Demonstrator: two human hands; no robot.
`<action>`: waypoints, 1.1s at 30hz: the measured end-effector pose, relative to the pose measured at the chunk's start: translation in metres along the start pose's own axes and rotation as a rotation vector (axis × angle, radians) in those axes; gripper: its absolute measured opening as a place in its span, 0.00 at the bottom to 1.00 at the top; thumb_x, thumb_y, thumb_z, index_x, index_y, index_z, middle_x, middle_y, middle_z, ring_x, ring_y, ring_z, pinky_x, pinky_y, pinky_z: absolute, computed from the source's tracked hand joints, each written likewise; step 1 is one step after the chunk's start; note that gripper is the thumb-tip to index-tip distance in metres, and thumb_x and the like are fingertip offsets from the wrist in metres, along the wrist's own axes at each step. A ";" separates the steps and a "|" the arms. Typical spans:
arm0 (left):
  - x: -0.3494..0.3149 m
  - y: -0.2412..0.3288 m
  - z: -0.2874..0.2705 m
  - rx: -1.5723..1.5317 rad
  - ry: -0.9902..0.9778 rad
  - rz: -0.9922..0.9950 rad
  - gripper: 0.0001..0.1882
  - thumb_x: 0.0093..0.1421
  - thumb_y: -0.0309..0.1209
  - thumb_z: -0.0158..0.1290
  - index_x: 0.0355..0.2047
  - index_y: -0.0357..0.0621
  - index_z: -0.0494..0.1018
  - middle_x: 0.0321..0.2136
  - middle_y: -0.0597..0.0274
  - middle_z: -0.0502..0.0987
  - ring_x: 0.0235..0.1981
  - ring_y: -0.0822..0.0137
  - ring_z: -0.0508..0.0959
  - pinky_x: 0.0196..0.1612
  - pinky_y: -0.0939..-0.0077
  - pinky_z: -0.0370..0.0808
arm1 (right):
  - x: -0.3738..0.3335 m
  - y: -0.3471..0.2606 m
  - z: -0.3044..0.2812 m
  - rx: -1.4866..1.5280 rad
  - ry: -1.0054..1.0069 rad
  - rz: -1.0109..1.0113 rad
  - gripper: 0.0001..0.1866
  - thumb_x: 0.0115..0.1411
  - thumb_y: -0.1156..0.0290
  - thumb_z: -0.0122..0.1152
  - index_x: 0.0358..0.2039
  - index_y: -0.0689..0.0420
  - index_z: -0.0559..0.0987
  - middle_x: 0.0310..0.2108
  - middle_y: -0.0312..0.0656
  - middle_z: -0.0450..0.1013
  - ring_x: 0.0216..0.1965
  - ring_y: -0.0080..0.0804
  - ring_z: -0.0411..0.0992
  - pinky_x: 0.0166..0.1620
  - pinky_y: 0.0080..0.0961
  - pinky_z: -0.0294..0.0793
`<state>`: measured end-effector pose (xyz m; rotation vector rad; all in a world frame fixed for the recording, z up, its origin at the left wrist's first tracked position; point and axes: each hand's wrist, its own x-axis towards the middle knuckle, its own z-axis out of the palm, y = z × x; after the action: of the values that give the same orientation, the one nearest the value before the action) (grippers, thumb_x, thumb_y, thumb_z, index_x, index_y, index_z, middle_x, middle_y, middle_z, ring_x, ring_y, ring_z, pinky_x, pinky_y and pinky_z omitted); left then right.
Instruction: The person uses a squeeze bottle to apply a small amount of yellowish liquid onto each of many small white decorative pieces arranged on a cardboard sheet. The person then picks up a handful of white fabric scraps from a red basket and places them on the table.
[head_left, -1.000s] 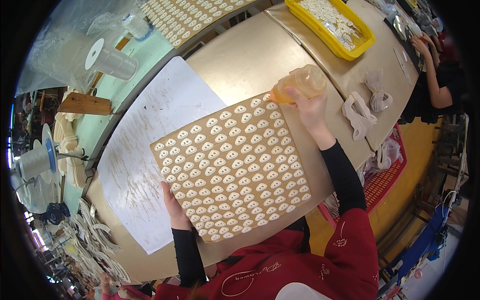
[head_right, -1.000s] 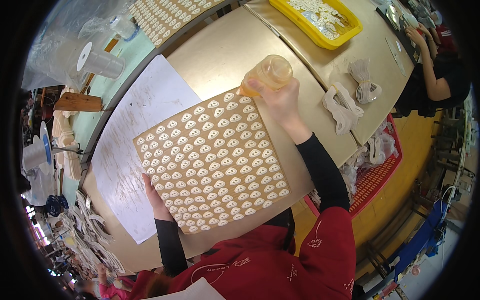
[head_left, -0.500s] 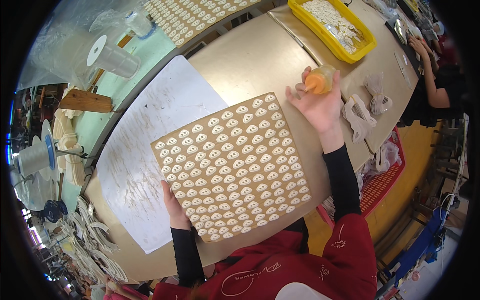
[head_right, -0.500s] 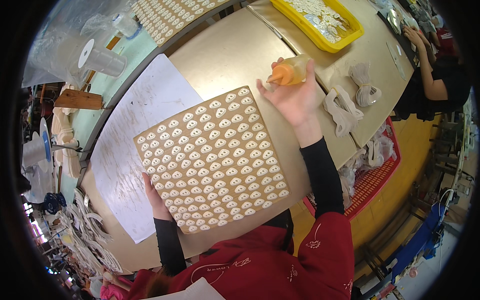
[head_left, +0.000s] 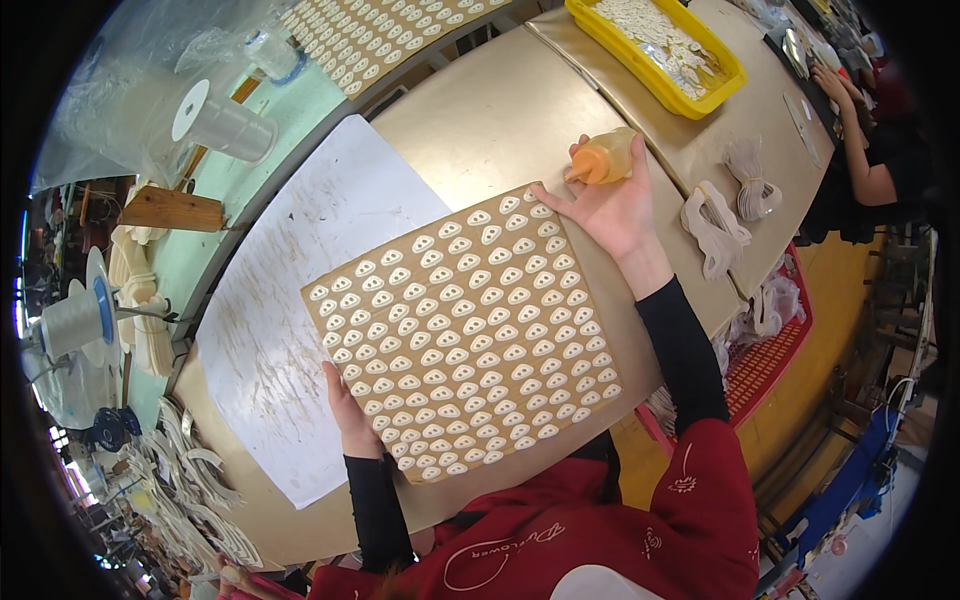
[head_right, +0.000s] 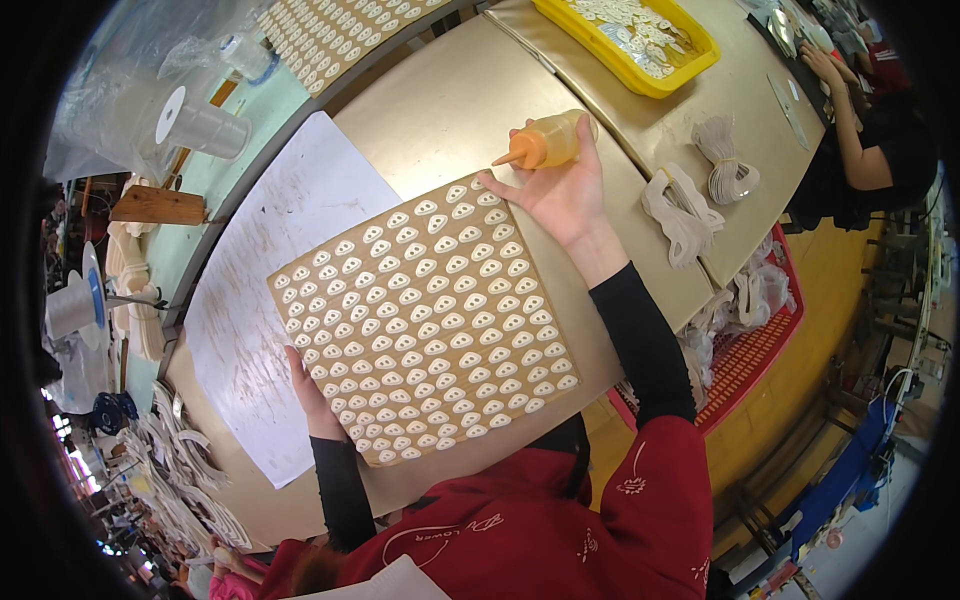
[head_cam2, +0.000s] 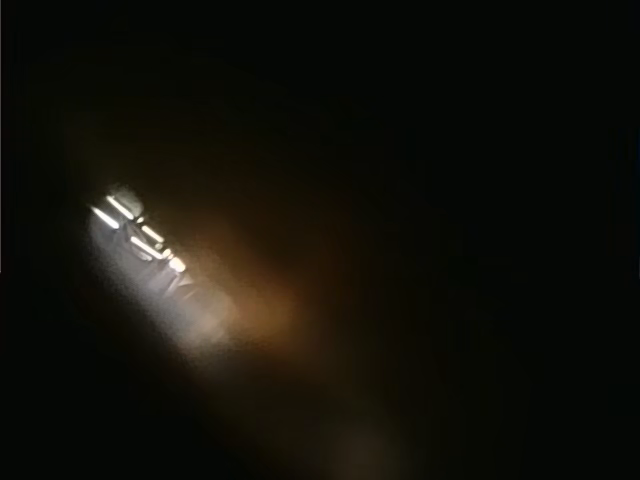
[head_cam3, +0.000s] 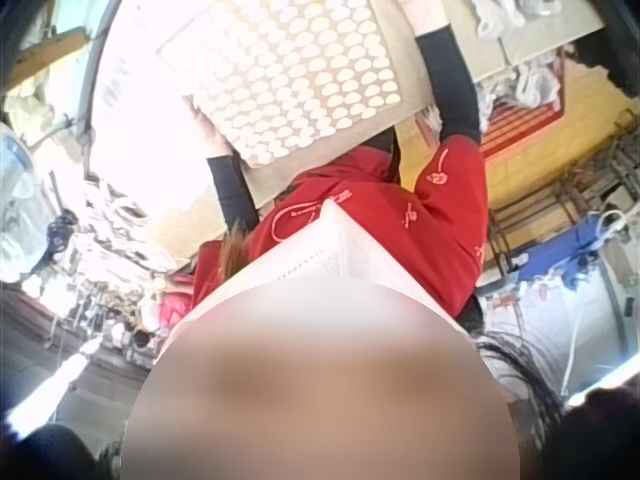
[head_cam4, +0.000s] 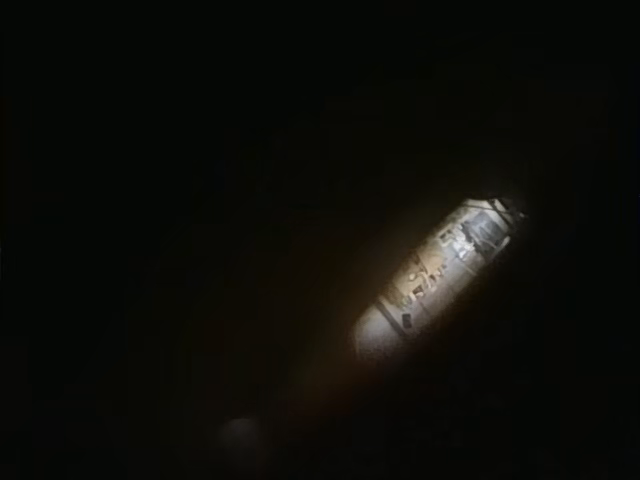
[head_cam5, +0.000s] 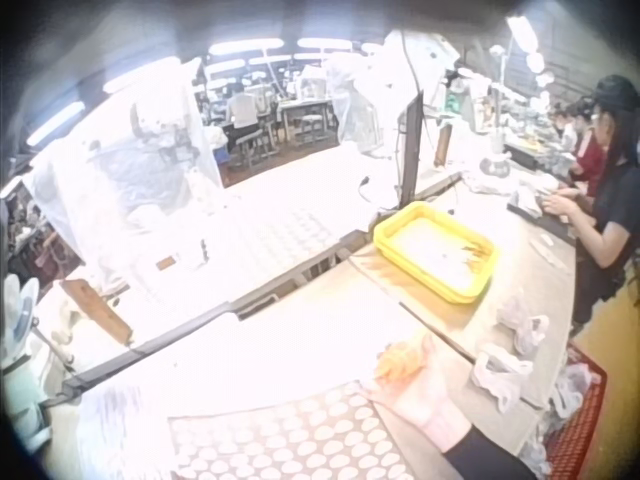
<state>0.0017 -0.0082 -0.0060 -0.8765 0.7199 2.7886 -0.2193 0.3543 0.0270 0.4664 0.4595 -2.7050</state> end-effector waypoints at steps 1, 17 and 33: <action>0.000 0.000 0.000 -0.010 -0.020 -0.005 0.36 0.69 0.58 0.38 0.63 0.39 0.60 0.59 0.50 0.69 0.56 0.54 0.73 0.57 0.55 0.72 | -0.001 0.000 0.000 -0.016 0.013 -0.016 0.29 0.63 0.39 0.53 0.52 0.49 0.67 0.47 0.33 0.71 0.47 0.30 0.68 0.64 0.74 0.50; 0.000 -0.001 0.004 0.010 0.001 -0.010 0.35 0.70 0.57 0.37 0.63 0.39 0.60 0.58 0.49 0.70 0.55 0.54 0.74 0.56 0.56 0.73 | -0.014 -0.001 -0.003 -0.030 0.090 -0.136 0.28 0.64 0.38 0.50 0.47 0.51 0.72 0.45 0.36 0.70 0.48 0.30 0.68 0.64 0.71 0.53; -0.001 -0.002 0.006 0.032 -0.088 0.003 0.33 0.71 0.54 0.38 0.62 0.38 0.61 0.57 0.50 0.70 0.55 0.55 0.74 0.57 0.59 0.73 | -0.108 0.022 -0.037 -0.020 0.301 -0.601 0.27 0.65 0.42 0.51 0.50 0.53 0.69 0.47 0.38 0.69 0.51 0.34 0.68 0.61 0.75 0.55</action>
<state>0.0002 -0.0033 -0.0019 -0.7422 0.7498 2.7905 -0.1054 0.3796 0.0290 0.8515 0.8197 -3.2032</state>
